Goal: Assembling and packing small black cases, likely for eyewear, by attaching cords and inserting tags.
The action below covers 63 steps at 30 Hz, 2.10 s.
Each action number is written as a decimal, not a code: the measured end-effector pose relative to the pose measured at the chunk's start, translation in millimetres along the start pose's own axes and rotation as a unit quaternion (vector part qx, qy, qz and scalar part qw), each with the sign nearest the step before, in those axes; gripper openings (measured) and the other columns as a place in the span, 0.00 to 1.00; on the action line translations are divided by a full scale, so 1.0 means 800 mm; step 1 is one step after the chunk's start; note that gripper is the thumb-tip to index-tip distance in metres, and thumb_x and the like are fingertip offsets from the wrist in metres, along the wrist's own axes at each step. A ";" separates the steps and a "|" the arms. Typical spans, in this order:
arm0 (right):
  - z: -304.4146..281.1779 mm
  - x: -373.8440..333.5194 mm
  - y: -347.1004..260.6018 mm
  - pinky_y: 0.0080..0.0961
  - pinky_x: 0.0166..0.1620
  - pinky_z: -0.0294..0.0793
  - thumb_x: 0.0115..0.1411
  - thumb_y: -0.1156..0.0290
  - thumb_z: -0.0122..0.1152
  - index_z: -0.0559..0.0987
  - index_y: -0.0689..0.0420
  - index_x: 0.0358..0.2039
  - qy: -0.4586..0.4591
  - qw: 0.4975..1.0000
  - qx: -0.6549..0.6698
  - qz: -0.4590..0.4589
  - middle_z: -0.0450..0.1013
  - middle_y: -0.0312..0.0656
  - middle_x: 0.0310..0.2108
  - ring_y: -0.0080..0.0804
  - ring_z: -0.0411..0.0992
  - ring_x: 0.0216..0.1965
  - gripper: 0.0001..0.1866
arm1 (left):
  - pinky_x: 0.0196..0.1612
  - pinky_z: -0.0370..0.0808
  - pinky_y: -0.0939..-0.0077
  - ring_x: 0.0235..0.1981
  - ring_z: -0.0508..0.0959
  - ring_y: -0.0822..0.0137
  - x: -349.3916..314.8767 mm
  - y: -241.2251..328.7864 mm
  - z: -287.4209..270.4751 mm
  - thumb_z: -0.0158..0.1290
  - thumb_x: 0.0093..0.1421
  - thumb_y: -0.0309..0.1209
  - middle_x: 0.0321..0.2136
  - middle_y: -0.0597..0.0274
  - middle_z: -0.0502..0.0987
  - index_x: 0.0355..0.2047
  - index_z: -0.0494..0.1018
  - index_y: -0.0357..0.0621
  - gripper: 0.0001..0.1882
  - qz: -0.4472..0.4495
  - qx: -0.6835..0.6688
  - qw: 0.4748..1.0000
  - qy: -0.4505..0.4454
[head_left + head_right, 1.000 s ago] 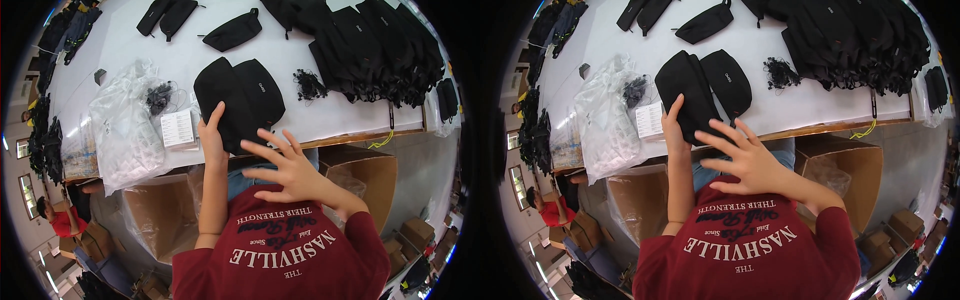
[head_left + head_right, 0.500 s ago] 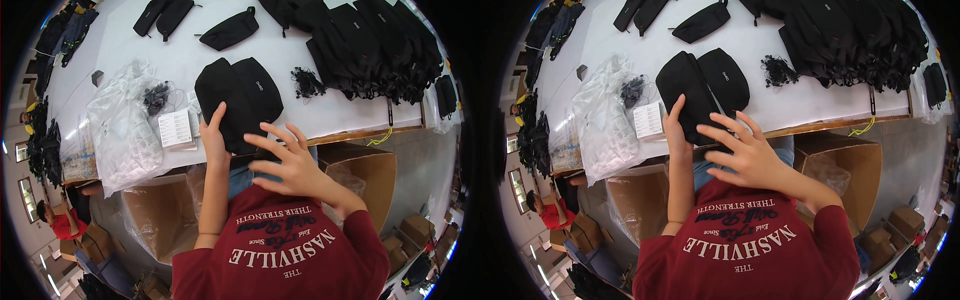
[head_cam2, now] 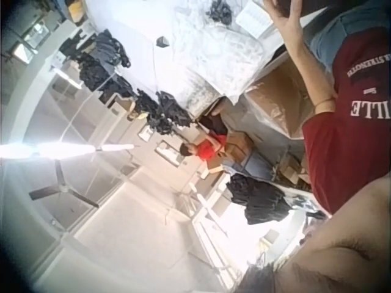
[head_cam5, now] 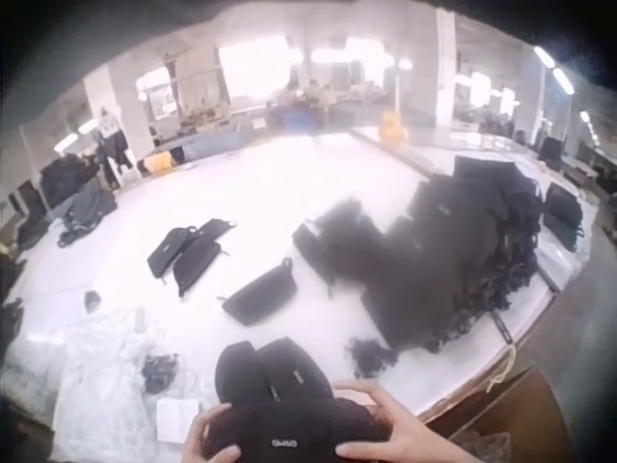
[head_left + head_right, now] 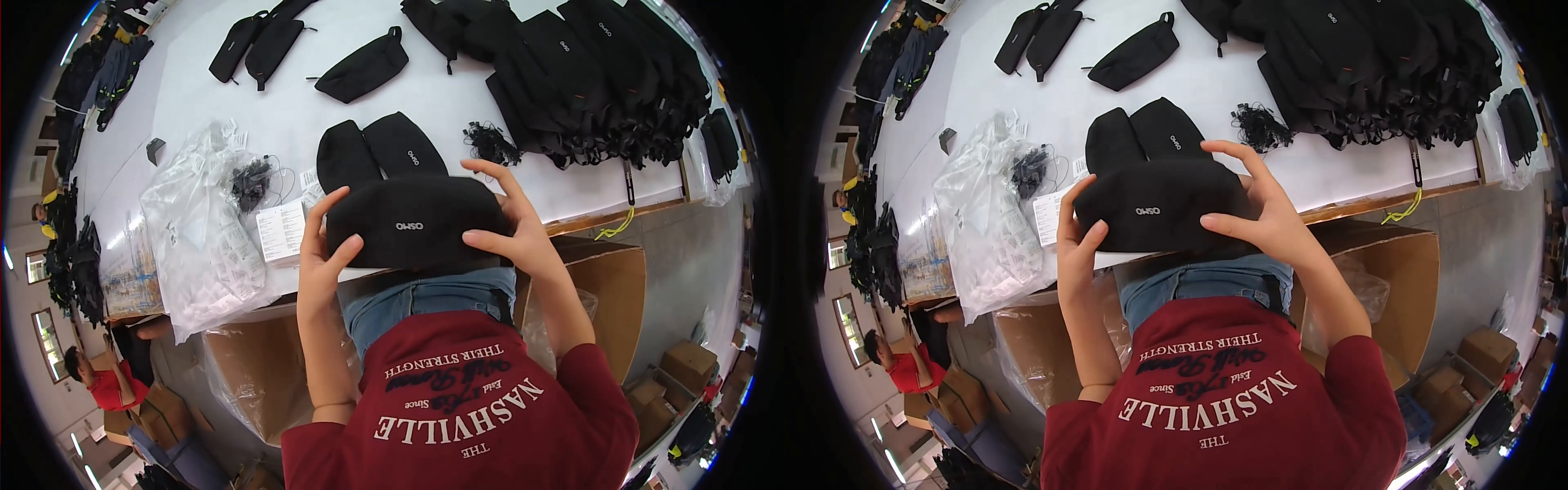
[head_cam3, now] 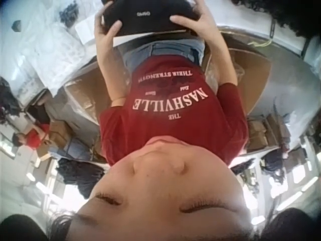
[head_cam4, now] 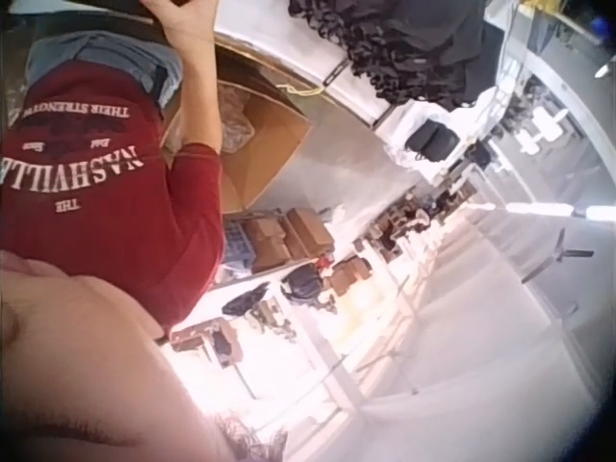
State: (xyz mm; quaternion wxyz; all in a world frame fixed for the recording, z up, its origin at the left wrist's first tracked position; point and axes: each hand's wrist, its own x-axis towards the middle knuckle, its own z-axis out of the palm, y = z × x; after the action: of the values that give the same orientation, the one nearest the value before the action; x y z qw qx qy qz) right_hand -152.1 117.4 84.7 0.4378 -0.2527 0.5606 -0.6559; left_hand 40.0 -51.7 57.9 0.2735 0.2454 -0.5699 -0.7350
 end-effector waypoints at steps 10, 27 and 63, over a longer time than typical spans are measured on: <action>-0.041 0.000 -0.020 0.15 0.25 0.57 0.43 0.70 0.74 0.83 0.54 0.35 -0.099 0.954 -0.273 -0.070 0.70 0.30 0.21 0.15 0.58 0.20 0.15 | 0.47 0.63 0.80 0.39 0.69 0.72 -0.005 -0.018 -0.002 0.55 0.59 0.38 0.35 0.65 0.71 0.38 0.70 0.38 0.15 0.075 0.146 0.986 0.016; -0.212 -0.010 -0.275 0.17 0.29 0.70 0.52 0.69 0.69 0.79 0.47 0.47 0.533 0.576 -0.400 -0.474 0.72 0.36 0.34 0.19 0.71 0.22 0.20 | 0.63 0.53 0.58 0.59 0.59 0.49 -0.001 -0.050 -0.178 0.55 0.59 0.38 0.58 0.44 0.62 0.59 0.58 0.33 0.33 0.026 0.573 0.778 0.257; -0.203 0.030 -0.149 0.46 0.65 0.44 0.53 0.60 0.62 0.81 0.48 0.34 0.298 0.506 -0.754 -0.294 0.58 0.39 0.62 0.42 0.51 0.65 0.10 | 0.60 0.56 0.54 0.56 0.62 0.43 -0.006 -0.119 -0.231 0.53 0.60 0.42 0.53 0.39 0.65 0.56 0.62 0.31 0.32 -0.033 0.570 0.790 0.223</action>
State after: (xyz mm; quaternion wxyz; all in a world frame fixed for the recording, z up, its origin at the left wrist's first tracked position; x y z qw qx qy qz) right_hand -332.4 178.6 155.5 -0.3295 -0.4274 0.8343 -0.1131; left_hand 156.1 -159.1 -77.2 0.1788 0.5328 -0.8000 -0.2101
